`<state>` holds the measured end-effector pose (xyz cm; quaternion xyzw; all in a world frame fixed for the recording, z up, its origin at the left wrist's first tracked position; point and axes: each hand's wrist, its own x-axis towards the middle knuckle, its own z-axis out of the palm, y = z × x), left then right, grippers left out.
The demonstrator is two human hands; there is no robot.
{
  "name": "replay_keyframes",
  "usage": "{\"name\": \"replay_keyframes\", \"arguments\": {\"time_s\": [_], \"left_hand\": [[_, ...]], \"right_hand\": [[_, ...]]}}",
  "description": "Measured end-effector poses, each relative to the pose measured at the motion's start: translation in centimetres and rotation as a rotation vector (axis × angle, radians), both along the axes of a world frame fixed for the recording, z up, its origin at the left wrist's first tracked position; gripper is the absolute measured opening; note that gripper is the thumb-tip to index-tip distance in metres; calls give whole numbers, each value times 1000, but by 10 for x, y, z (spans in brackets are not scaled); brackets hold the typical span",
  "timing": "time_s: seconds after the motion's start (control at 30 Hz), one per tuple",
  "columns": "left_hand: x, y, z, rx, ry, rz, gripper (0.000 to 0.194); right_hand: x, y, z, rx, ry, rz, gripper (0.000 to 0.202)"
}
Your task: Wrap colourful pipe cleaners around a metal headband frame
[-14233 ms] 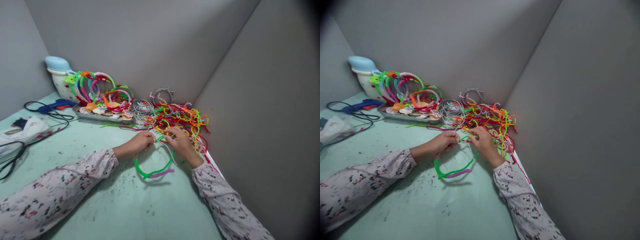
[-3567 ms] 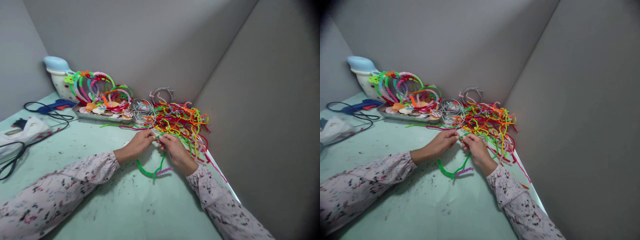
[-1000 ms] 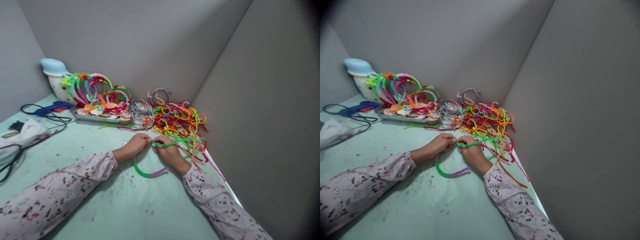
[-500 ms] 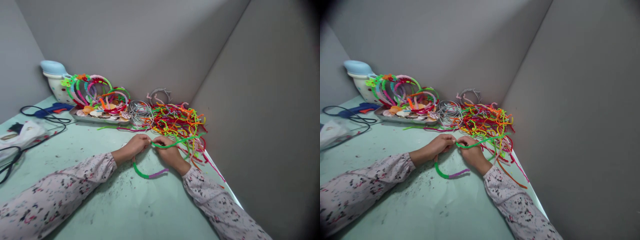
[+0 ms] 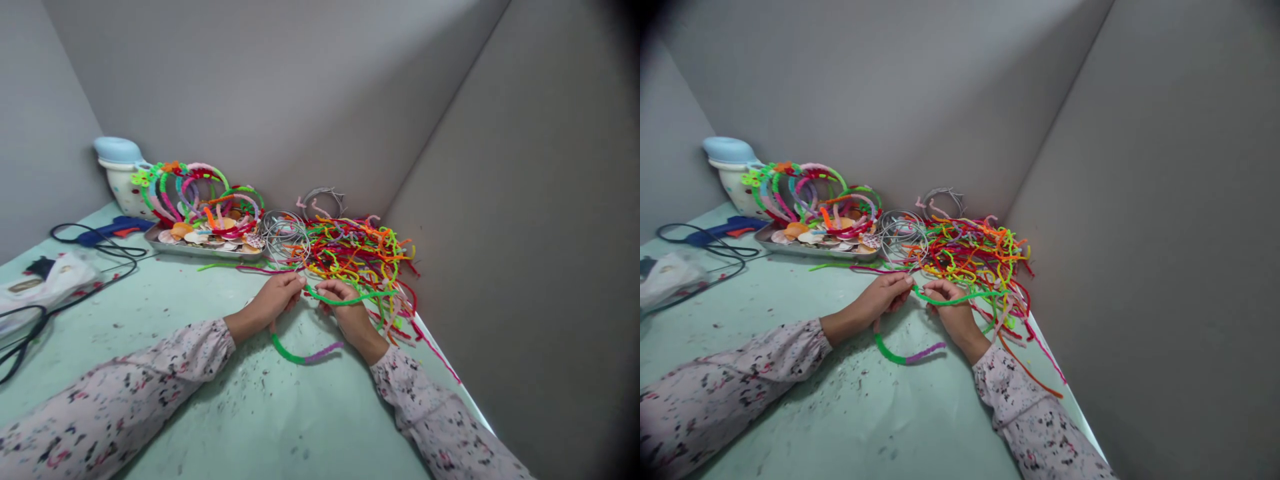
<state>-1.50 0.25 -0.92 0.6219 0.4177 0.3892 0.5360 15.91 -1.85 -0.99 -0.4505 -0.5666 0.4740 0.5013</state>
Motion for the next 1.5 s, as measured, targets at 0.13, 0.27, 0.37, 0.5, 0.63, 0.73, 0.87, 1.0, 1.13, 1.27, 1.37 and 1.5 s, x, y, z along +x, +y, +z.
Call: {"name": "replay_keyframes", "arguments": {"time_s": [0.13,0.27,0.37,0.5,0.63,0.73,0.87,1.0,1.13,1.27,1.37,1.5], "left_hand": [[0,-2,2,90,72,29,32],[1,-3,8,74,80,29,30],[0,-1,9,27,67,-11,31],[-1,4,4,-1,65,-66,34],[-1,6,1,3,107,-60,33],[-1,6,0,20,128,-57,32],[0,6,0,33,133,-56,35],[0,7,0,51,143,-46,37],[0,7,0,48,140,-51,37],[-1,7,0,-15,75,-81,37],[-2,6,2,-46,8,-91,40],[-2,5,5,-62,-7,-93,41]], "right_hand": [[-1,-1,2,-6,-23,6,17],[0,1,1,-10,-13,36,17],[1,3,-1,-39,1,44,18],[1,4,-2,-59,-9,46,19],[1,4,-3,-74,-20,46,18],[0,4,-4,-80,-1,49,17],[1,5,-4,-91,23,50,16],[2,6,-3,-100,37,60,16],[3,6,-1,-116,61,77,14],[5,8,-5,-122,64,85,15],[5,10,-9,-129,81,90,15],[5,11,-11,-144,90,80,15]]}}
